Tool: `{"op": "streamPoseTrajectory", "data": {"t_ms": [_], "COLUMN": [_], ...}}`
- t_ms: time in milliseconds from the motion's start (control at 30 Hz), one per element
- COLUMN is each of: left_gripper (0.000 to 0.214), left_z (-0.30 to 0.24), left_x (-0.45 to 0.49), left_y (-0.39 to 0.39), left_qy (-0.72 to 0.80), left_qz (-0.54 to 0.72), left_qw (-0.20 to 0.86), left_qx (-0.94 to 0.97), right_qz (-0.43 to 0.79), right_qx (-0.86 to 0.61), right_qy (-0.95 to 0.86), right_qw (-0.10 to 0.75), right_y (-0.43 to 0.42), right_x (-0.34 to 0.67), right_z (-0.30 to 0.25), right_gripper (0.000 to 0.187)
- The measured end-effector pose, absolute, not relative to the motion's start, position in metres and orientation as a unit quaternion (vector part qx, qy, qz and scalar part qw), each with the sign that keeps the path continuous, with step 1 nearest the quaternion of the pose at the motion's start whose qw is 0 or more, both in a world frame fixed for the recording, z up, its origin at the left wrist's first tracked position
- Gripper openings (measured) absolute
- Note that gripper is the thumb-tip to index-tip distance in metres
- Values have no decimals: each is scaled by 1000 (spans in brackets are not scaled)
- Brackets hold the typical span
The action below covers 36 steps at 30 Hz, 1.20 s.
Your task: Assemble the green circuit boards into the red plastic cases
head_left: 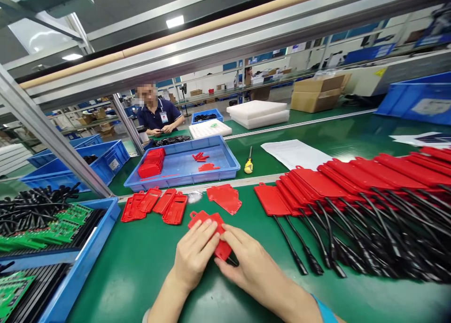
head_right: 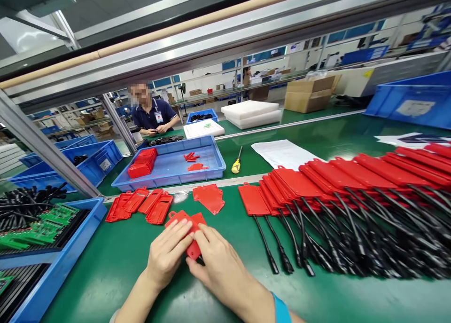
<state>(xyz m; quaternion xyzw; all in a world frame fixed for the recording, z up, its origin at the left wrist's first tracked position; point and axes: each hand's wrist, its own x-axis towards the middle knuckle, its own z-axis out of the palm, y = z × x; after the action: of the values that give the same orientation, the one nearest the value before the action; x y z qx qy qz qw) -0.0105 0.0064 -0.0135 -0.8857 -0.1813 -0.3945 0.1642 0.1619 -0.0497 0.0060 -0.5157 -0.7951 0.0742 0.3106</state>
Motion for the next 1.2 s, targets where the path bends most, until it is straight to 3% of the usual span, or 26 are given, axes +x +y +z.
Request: {"op": "streamPoseTrajectory", "data": {"t_ms": [167,367,600,733,967,1200], "left_gripper": [46,42,33,34,74,45], "left_z": [-23,-29,-33,-34,-36,-38], "left_x": [-10,-9,-10,-11,-7,-10], "left_y": [6,4,6,7,6,7], "left_qy": [-240,-234,-265,-323,-391,-378], "left_qz": [-362,-359,-327,-246,-133,-107], "left_qw": [153,128,111,87,-23,-61], "left_qx": [-888,-894,-900,-910,-911,-918], "right_qz": [-46,-73,-86,-102,-137,-174], "right_qx": [-715,-799,-810,-808,-788,-653], "right_qy": [-683,-593,-578,-579,-600,-725], "right_qw": [141,75,50,34,20,128], "right_y": [-21,2,4,2,0,-1], "right_x": [211,259,258,257,258,222], "right_z": [17,9,-1,1,6,-18], "right_gripper": [34,22,22,21,22,27]}}
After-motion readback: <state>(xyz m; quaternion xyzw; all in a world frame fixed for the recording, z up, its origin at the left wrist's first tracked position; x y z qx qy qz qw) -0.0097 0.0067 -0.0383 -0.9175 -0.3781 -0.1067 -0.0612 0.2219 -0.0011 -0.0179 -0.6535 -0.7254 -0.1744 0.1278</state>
